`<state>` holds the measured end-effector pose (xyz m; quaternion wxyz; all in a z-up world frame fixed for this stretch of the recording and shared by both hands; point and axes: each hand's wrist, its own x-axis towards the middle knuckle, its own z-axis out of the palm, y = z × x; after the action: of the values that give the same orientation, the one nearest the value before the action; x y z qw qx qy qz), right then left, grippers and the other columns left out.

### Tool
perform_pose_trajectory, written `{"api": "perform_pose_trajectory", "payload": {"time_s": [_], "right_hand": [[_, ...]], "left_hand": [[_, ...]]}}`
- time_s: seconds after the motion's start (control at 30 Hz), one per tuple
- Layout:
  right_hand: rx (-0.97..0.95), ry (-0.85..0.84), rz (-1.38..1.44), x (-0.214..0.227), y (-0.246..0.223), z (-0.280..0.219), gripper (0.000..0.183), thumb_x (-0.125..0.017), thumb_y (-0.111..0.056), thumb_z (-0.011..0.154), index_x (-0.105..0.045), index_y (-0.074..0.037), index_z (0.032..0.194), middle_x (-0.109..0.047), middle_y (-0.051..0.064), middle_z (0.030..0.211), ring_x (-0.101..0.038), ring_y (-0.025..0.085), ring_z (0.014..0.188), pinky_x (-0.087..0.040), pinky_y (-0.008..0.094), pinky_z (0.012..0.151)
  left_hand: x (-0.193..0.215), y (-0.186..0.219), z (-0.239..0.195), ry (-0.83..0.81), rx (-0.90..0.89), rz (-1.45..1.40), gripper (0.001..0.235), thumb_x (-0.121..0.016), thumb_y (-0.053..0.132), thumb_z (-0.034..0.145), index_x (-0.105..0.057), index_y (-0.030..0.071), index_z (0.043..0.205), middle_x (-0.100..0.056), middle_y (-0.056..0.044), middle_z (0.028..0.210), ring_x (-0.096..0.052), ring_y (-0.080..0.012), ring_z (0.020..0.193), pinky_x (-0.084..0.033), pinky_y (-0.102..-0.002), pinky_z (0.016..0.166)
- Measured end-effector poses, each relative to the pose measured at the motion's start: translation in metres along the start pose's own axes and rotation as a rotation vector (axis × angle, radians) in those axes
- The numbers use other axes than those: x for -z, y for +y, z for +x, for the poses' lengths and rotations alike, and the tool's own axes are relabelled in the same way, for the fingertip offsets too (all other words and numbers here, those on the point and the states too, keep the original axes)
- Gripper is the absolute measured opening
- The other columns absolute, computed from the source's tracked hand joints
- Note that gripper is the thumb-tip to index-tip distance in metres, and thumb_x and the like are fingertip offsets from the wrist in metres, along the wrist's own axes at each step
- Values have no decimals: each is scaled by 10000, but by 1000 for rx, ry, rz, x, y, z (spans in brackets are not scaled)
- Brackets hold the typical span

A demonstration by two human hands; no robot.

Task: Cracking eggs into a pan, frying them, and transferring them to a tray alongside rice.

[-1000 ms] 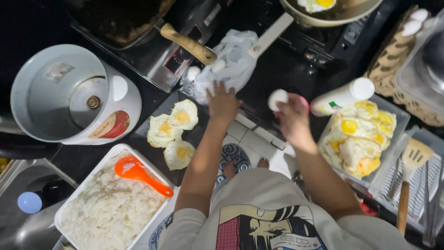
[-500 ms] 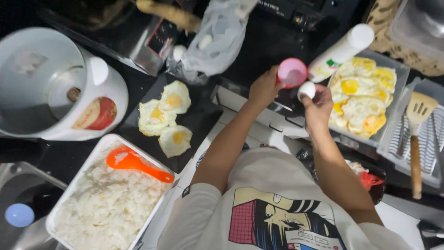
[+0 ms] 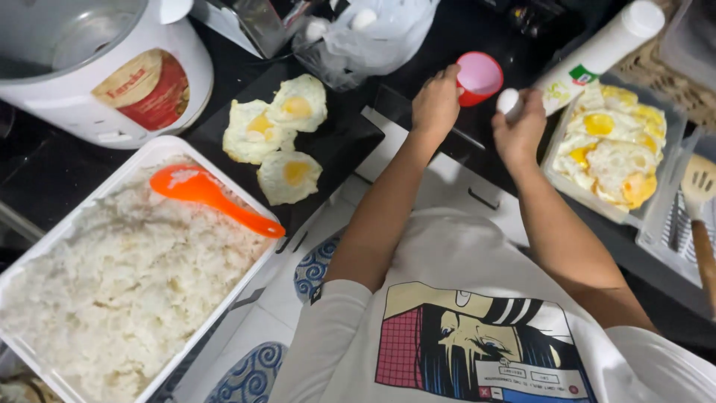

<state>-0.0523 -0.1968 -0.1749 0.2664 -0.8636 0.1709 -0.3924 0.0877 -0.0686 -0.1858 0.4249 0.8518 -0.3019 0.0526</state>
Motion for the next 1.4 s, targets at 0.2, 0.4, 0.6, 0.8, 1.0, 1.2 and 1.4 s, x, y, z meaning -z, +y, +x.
{"api": "perform_pose_trajectory", "payload": {"time_s": [0.2,0.4,0.6,0.8,1.0,1.2,1.4], "right_hand": [[3,-153,-499,-24,42,7,500,-843,-178,754,-570,-123,1170,-668,146,1070,-653,426,995,-508,567,834],[-10,-134,-552,-16,34,2,460,-812,-197,770,-571,-85,1145,-632,145,1072,-608,396,1006,-458,525,830],[8,-106,-537,-12,31,3,499,-811,-189,730,-562,-97,1153,-590,109,1082,-576,342,1010,-428,456,816],[-25,-132,-542,-9,30,6,524,-805,-198,737,-566,-100,1193,-574,92,1082,-561,321,1005,-414,426,799],[-265,-51,-44,9,-3,48,446,-798,-96,827,-601,-44,1224,-657,224,1093,-642,463,1015,-484,488,840],[-627,-200,422,0,20,100,357,-772,-133,841,-725,-79,1191,-725,97,997,-685,201,905,-536,312,787],[-730,-530,620,23,-3,130,388,-741,-158,866,-695,-13,1223,-699,44,929,-675,60,709,-496,69,473]], "left_hand": [[4,-17,11,-151,128,36,447,-616,287,1008,-487,198,1427,-684,-92,1227,-717,-320,1151,-620,-537,945],[11,-20,4,-102,98,43,352,-622,312,992,-610,196,1324,-681,-62,1121,-731,-303,1087,-630,-475,907],[42,-2,0,-173,112,-67,363,-576,244,1036,-625,105,1368,-681,-174,1154,-704,-384,1108,-593,-525,935],[57,10,-3,-229,119,-93,357,-572,213,1053,-623,89,1384,-682,-176,1124,-714,-356,1070,-595,-473,901],[51,9,4,-276,112,-159,364,-581,211,1064,-611,67,1396,-677,-186,1121,-699,-353,1082,-589,-467,922],[45,37,22,-216,8,-125,485,-677,187,969,-573,80,1430,-629,-209,1176,-665,-410,1115,-553,-487,970],[32,48,59,-334,-241,-324,657,-727,190,918,-483,198,1528,-597,-168,1292,-660,-380,1171,-547,-473,1032]]}}
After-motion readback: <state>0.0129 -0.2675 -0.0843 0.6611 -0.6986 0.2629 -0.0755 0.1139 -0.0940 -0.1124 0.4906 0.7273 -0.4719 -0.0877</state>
